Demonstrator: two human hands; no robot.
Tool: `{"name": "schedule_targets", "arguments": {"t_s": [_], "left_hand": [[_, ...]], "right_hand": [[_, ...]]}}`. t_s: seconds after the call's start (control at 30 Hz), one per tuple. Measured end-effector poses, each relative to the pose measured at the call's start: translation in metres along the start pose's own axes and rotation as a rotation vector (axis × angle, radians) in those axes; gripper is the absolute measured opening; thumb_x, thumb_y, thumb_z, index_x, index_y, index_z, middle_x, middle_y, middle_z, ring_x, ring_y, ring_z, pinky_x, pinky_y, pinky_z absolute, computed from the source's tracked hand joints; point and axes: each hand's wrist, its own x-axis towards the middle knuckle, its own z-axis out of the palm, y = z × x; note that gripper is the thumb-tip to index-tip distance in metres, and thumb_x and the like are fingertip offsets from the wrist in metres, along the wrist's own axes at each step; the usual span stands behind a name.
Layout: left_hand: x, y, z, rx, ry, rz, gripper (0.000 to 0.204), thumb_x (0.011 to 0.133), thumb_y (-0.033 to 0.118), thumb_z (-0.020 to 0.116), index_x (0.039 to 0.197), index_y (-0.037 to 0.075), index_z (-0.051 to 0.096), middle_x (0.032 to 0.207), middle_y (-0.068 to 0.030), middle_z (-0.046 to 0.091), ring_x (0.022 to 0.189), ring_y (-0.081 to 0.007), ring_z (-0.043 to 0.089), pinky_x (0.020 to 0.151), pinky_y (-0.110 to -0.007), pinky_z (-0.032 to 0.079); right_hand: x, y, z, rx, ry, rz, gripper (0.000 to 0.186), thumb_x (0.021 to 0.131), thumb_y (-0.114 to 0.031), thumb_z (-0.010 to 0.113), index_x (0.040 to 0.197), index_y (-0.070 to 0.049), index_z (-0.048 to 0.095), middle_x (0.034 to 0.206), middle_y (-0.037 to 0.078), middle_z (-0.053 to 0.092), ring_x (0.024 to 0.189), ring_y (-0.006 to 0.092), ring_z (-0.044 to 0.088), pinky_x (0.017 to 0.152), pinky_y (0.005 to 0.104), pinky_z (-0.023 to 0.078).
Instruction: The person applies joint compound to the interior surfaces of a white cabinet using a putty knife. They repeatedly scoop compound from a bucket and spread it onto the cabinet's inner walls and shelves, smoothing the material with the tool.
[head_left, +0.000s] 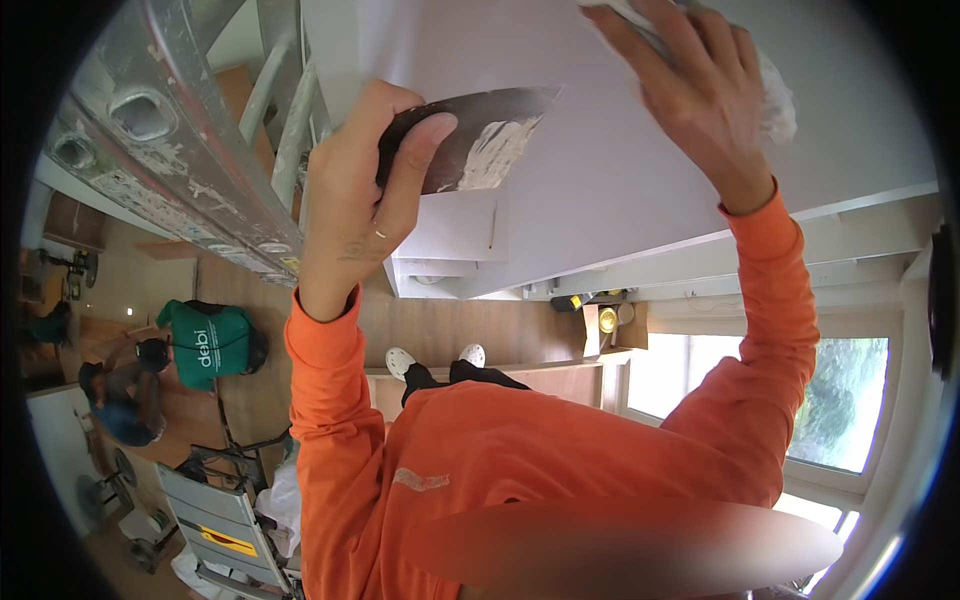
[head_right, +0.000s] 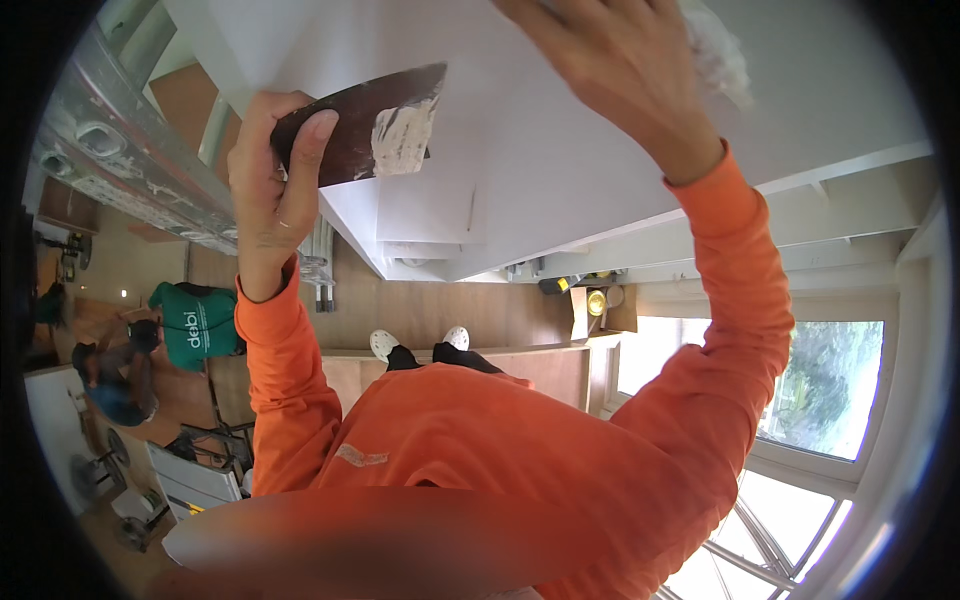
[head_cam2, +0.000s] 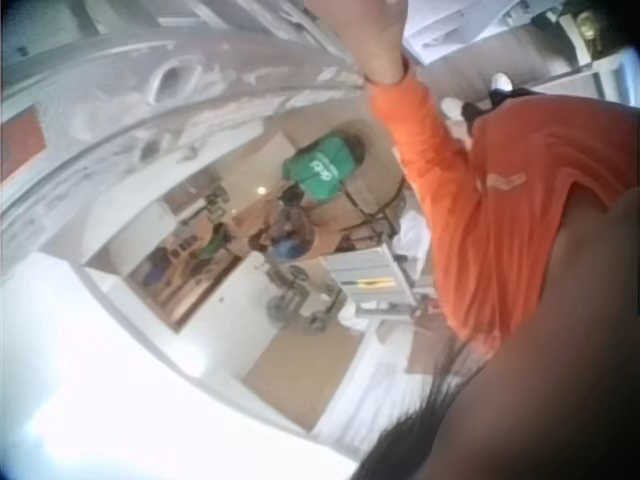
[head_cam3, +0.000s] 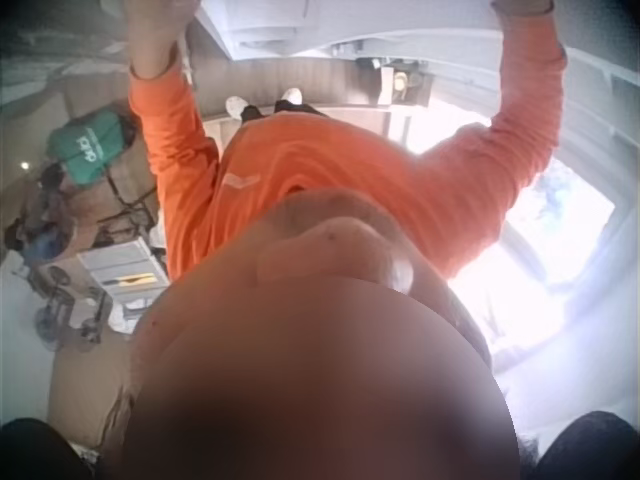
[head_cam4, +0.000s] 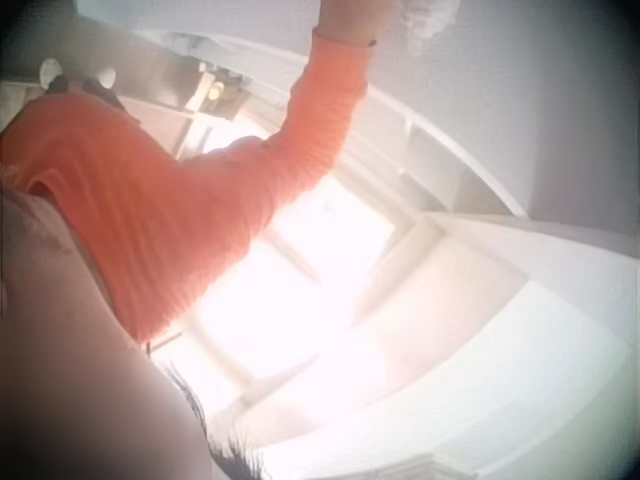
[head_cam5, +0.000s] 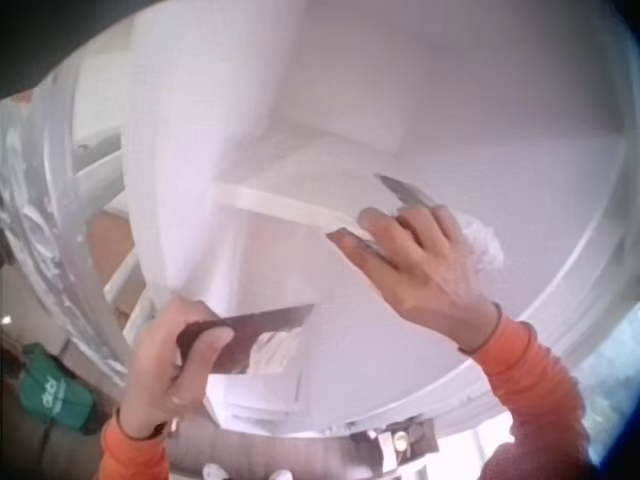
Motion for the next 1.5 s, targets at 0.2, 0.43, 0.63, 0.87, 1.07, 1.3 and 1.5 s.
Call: {"name": "schedule_targets", "arguments": {"t_s": [0.2,0.43,0.63,0.87,1.07,1.3,1.5], "left_hand": [[0.004,0.000,-0.001,-0.029,0.007,0.038,0.010,0.092,0.007,0.063,0.094,0.002,0.055,0.065,-0.0085,0.056,0.050,-0.0170,0.052,0.048,-0.028,0.040],[0.005,0.001,-0.001,0.012,0.009,0.056,0.010,0.093,0.007,0.062,0.094,0.001,0.054,0.064,-0.0090,0.056,0.050,-0.0184,0.052,0.049,-0.027,0.041],[0.004,0.007,0.000,0.010,0.015,-0.048,0.010,0.094,0.010,0.061,0.093,0.002,0.055,0.064,-0.0075,0.057,0.052,-0.0145,0.051,0.050,-0.026,0.041],[0.001,0.004,0.004,0.053,0.072,-0.064,0.013,0.093,0.013,0.063,0.092,0.002,0.056,0.069,-0.0065,0.056,0.059,-0.0129,0.046,0.056,-0.026,0.040],[-0.002,0.001,0.003,0.055,0.067,-0.114,0.018,0.094,0.016,0.063,0.094,0.001,0.055,0.071,-0.0042,0.055,0.063,-0.0103,0.045,0.058,-0.025,0.038],[-0.002,0.003,0.002,0.072,0.028,-0.108,0.018,0.097,0.017,0.061,0.098,0.000,0.054,0.081,-0.0039,0.057,0.068,-0.0086,0.046,0.061,-0.023,0.039],[-0.004,-0.001,0.002,0.080,0.058,-0.094,0.018,0.097,0.016,0.060,0.101,0.000,0.053,0.091,-0.0050,0.058,0.075,-0.0088,0.048,0.068,-0.022,0.042]], "right_hand": [[-0.026,0.015,-0.010,-0.068,-0.017,0.030,0.061,0.066,-0.002,0.068,0.122,-0.025,0.067,0.109,-0.003,0.059,0.089,0.0179,0.056,0.076,0.0332,0.046],[0.006,0.001,-0.010,-0.073,0.058,0.014,0.060,0.063,-0.001,0.068,0.119,-0.024,0.068,0.106,-0.003,0.059,0.087,0.0178,0.056,0.071,0.0319,0.045],[0.019,-0.017,-0.008,0.001,0.044,0.051,0.032,0.081,-0.011,0.061,0.112,-0.008,0.067,0.102,0.008,0.057,0.086,0.0195,0.052,0.073,0.0331,0.042],[-0.077,-0.043,-0.014,0.215,0.232,0.621,0.050,0.074,0.001,0.066,0.123,-0.010,0.066,0.109,0.015,0.052,0.088,0.0282,0.054,0.073,0.0358,0.048],[-0.078,-0.076,0.053,0.270,0.709,1.117,0.053,0.074,0.003,0.065,0.127,-0.002,0.061,0.107,0.020,0.050,0.092,0.0291,0.050,0.074,0.0351,0.044],[-0.048,-0.081,0.068,0.100,0.606,1.305,0.052,0.082,0.004,0.058,0.134,0.004,0.052,0.109,0.017,0.047,0.096,0.0286,0.047,0.074,0.0341,0.041],[-0.052,-0.080,0.076,0.096,0.602,1.167,0.060,0.069,0.004,0.063,0.129,0.001,0.058,0.109,0.019,0.052,0.101,0.0314,0.046,0.075,0.0351,0.041]]}}
